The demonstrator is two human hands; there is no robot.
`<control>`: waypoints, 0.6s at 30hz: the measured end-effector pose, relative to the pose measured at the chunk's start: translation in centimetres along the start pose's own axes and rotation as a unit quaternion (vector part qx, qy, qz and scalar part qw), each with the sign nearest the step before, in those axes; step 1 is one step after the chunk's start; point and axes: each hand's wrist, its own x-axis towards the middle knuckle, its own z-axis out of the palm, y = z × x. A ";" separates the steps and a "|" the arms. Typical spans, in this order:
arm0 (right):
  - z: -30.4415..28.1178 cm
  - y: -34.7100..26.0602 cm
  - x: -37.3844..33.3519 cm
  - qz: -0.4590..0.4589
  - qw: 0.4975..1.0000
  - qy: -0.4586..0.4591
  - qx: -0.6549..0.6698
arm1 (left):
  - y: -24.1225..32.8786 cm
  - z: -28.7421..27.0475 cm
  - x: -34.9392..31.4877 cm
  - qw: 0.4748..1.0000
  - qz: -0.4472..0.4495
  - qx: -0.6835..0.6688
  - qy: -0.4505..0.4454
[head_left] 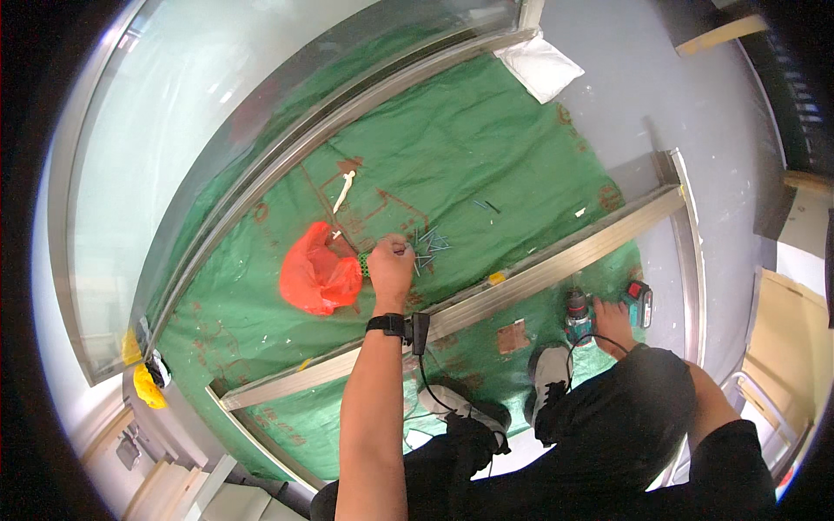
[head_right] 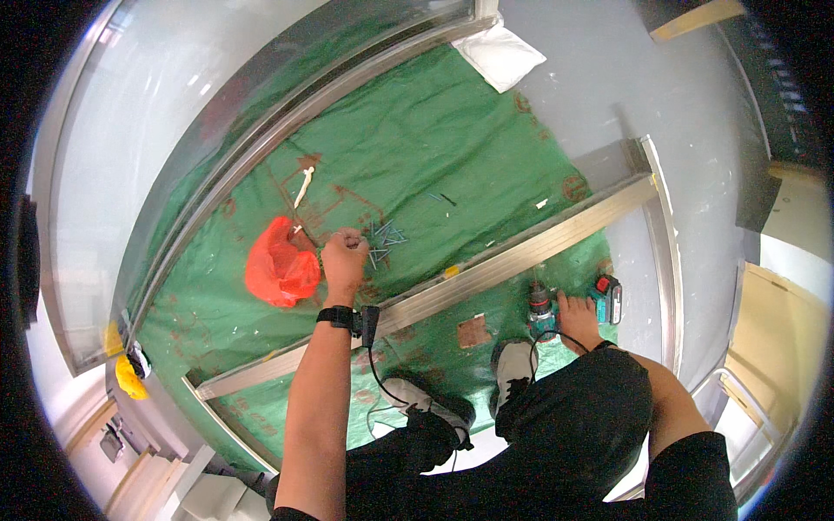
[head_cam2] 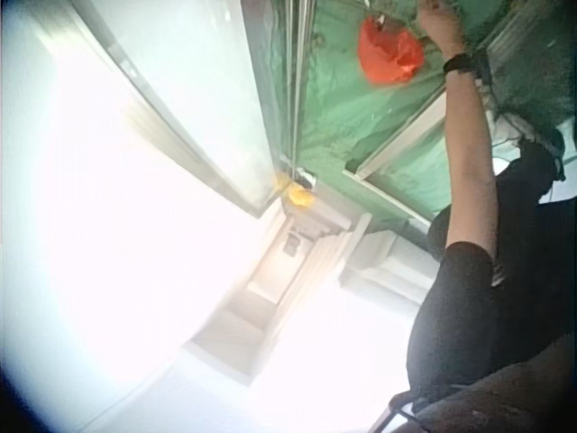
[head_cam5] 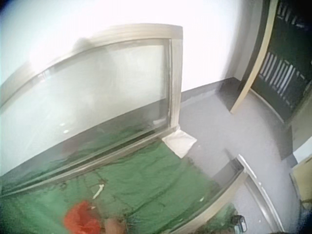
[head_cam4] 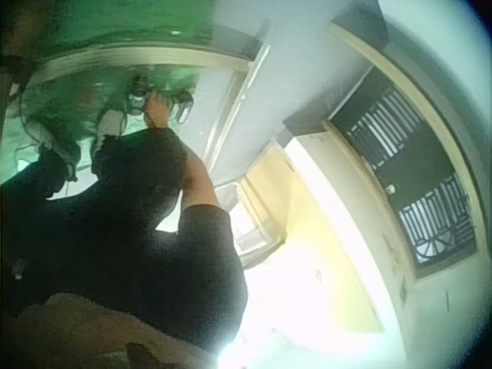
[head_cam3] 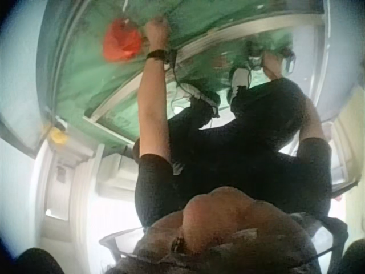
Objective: The person assembles a metal frame by aligning the corner sections and using an electric drill to secure screws into the pre-drilled holes.
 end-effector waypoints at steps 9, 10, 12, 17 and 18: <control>-0.6 1.8 0.1 -0.033 0.997 0.040 0.062 | -0.2 -2.5 -1.0 0.802 -0.244 -0.540 -0.073; -1.6 2.0 0.0 -0.042 0.996 0.037 0.073 | 0.1 -3.3 -1.2 0.751 -0.247 -0.606 -0.085; -5.2 1.2 -1.6 -0.029 0.996 0.016 0.079 | 1.0 -5.1 -2.5 0.721 -0.248 -0.641 -0.087; -15.9 -1.9 -6.5 0.050 0.993 -0.025 0.102 | 2.6 -15.3 -8.1 0.617 -0.201 -0.757 -0.076; -18.7 -1.9 -8.1 0.056 0.993 -0.021 0.102 | 3.5 -17.8 -9.6 0.618 -0.211 -0.756 -0.046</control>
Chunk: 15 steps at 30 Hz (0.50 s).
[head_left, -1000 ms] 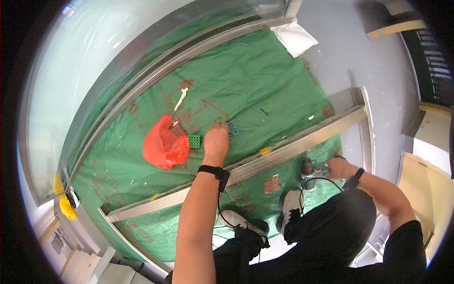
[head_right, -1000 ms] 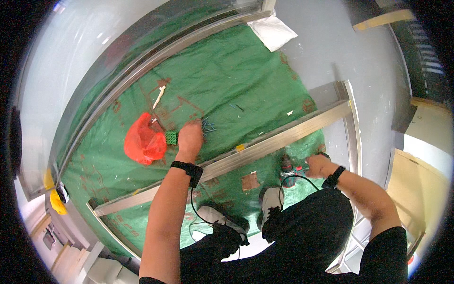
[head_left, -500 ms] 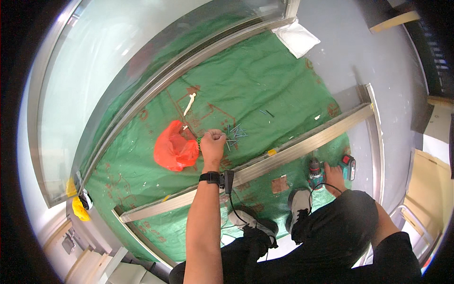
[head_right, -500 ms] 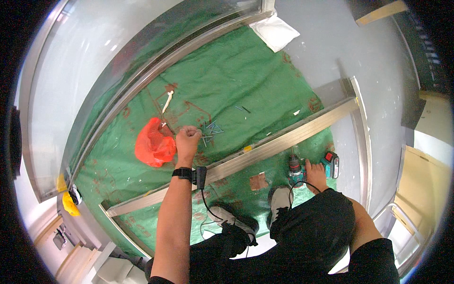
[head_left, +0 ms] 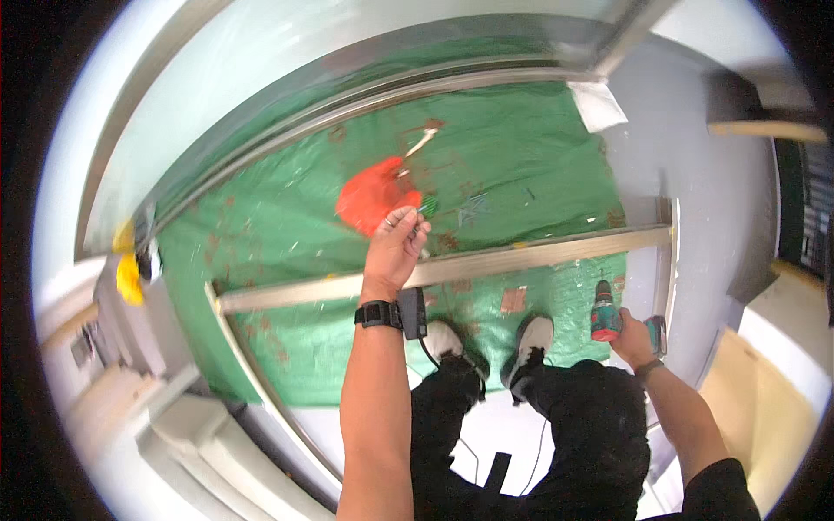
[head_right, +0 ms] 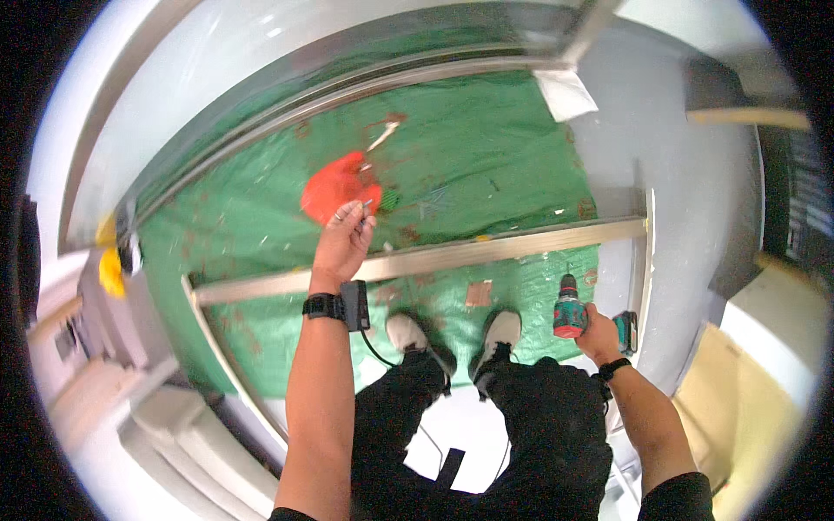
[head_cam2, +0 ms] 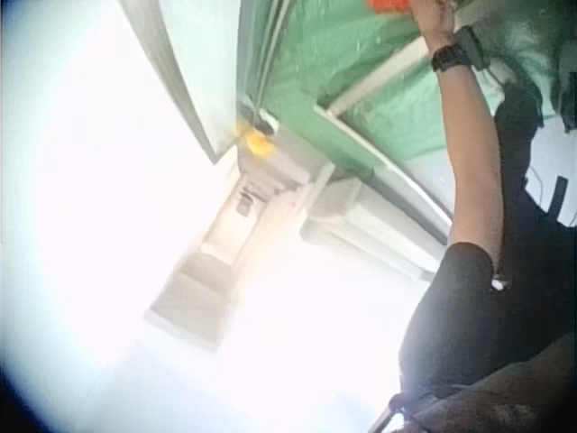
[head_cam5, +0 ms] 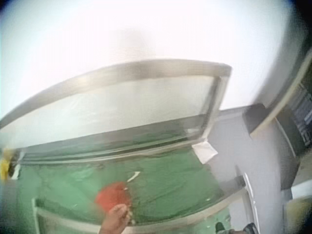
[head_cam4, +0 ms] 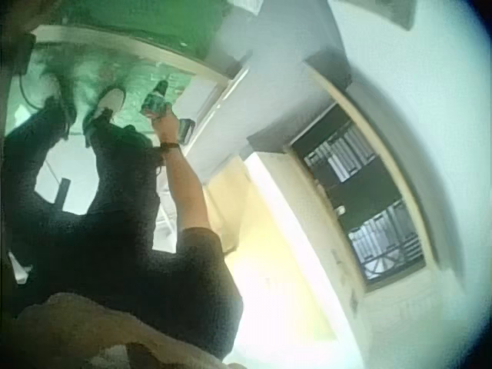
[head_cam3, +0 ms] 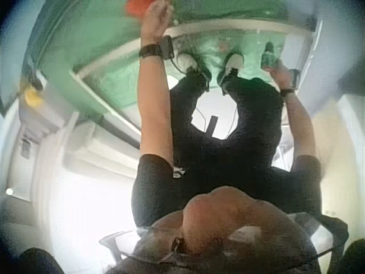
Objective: The person assembles a metal frame by aligning the corner sections and using an electric drill to secure screws into the pre-drilled holes.
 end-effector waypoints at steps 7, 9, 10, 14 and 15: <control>-17.6 -0.8 -14.8 -0.062 0.994 -0.033 -0.082 | 13.7 -1.8 -30.9 0.979 0.160 0.039 0.121; -22.1 -1.7 -19.4 -0.080 0.991 -0.031 -0.107 | 14.3 -1.3 -42.4 0.958 0.180 0.019 0.220; -23.9 -1.3 -20.9 -0.090 0.990 -0.030 -0.101 | 14.2 -1.9 -48.4 0.946 0.174 0.065 0.267; -28.1 0.1 -23.8 -0.187 0.977 -0.064 0.082 | 9.2 -1.6 -71.4 0.882 0.203 0.023 0.425; -28.7 -0.1 -24.2 -0.168 0.964 -0.080 0.188 | 6.5 -0.9 -76.5 0.867 0.219 -0.016 0.448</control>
